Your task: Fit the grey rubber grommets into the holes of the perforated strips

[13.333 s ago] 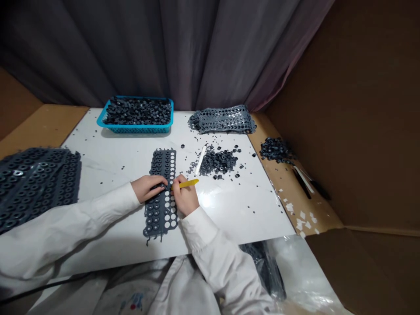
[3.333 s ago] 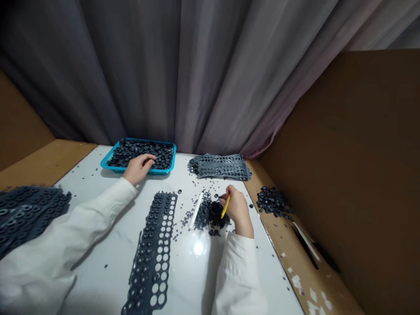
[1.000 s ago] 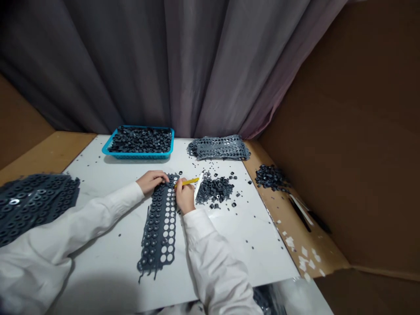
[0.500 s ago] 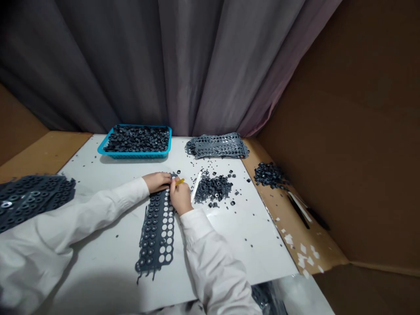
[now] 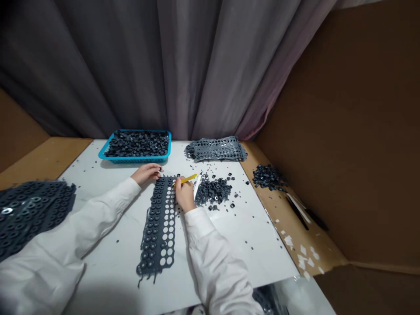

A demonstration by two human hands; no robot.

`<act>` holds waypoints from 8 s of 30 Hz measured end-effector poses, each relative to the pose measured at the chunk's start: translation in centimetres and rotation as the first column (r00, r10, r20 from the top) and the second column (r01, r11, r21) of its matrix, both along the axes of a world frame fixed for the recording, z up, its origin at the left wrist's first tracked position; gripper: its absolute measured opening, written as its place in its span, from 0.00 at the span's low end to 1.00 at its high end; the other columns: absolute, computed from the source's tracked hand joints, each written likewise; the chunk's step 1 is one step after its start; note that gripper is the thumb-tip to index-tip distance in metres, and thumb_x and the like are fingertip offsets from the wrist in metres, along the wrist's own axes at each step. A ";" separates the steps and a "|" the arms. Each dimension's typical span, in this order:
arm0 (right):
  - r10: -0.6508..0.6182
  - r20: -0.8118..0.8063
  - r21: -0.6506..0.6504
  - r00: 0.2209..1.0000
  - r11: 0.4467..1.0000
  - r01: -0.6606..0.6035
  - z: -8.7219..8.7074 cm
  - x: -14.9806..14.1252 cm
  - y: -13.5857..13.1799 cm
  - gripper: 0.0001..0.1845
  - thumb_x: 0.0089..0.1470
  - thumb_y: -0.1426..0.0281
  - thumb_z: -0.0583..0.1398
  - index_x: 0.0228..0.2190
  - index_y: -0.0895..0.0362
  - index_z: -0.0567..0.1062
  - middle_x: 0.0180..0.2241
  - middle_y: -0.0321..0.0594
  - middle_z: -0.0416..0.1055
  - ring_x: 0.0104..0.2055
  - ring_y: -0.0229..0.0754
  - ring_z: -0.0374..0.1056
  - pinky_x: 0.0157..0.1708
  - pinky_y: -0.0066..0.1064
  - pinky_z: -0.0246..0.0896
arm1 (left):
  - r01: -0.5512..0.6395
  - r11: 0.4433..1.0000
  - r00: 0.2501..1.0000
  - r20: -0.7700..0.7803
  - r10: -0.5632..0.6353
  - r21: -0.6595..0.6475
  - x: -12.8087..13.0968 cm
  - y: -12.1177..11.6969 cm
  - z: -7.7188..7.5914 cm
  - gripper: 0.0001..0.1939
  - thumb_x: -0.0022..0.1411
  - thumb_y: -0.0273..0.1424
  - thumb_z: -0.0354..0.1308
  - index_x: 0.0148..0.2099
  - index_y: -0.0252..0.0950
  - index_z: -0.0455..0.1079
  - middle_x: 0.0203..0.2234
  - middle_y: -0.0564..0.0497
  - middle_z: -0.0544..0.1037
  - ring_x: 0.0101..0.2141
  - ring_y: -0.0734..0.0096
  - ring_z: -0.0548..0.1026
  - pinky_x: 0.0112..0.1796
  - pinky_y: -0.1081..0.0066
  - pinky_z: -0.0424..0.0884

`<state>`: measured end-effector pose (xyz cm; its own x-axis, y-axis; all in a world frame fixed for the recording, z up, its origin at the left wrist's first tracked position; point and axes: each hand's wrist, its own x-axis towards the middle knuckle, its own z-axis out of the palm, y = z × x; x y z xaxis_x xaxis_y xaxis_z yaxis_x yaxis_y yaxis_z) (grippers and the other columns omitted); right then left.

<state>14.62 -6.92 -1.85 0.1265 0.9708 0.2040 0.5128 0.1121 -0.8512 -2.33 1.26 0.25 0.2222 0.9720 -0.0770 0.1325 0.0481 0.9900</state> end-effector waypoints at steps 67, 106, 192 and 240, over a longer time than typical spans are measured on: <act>-0.062 -0.243 0.011 0.968 0.998 0.067 -1.5 -0.2 0.9 0.17 0.58 0.61 0.47 0.30 0.55 0.70 0.22 0.34 0.68 0.23 0.37 0.63 0.26 0.26 0.59 | 0.379 0.827 0.824 0.559 -0.097 -0.415 2.0 -1.7 -0.8 0.13 0.50 0.32 0.63 0.34 0.28 0.68 0.23 0.52 0.68 0.17 0.87 0.59 0.17 0.84 0.55; -0.034 0.044 0.050 0.998 0.998 0.032 -0.5 -0.3 1.2 0.15 0.58 0.66 0.46 0.25 0.55 0.67 0.19 0.35 0.65 0.23 0.39 0.62 0.25 0.28 0.55 | 0.067 0.923 0.949 -0.309 0.058 0.380 1.1 0.8 0.7 0.06 0.55 0.30 0.57 0.31 0.32 0.73 0.20 0.53 0.68 0.24 0.73 0.64 0.28 0.74 0.62; -0.711 0.253 0.228 0.657 0.703 0.673 5.5 34.2 -0.1 0.15 0.34 0.70 0.61 0.22 0.52 0.57 0.31 0.50 0.76 0.33 0.49 0.71 0.35 0.37 0.61 | 0.436 0.749 0.345 -0.861 0.373 0.499 -1.2 11.0 5.2 0.14 0.59 0.32 0.47 0.43 0.34 0.69 0.41 0.43 0.70 0.43 0.56 0.69 0.42 0.64 0.66; 0.092 0.113 0.006 0.989 0.996 -0.093 1.3 -2.4 -17.9 0.16 0.58 0.67 0.47 0.19 0.53 0.57 0.14 0.31 0.58 0.18 0.37 0.58 0.23 0.28 0.50 | 0.720 0.551 0.635 -0.720 -0.279 0.421 -2.3 -21.3 -0.8 0.11 0.56 0.26 0.52 0.43 0.34 0.69 0.33 0.46 0.71 0.35 0.66 0.68 0.38 0.68 0.67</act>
<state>12.20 -24.82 -0.60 0.0119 0.9747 0.2230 0.5925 0.1728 -0.7868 -4.67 -20.01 -0.55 0.8197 0.5341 0.2071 0.3951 -0.7889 0.4706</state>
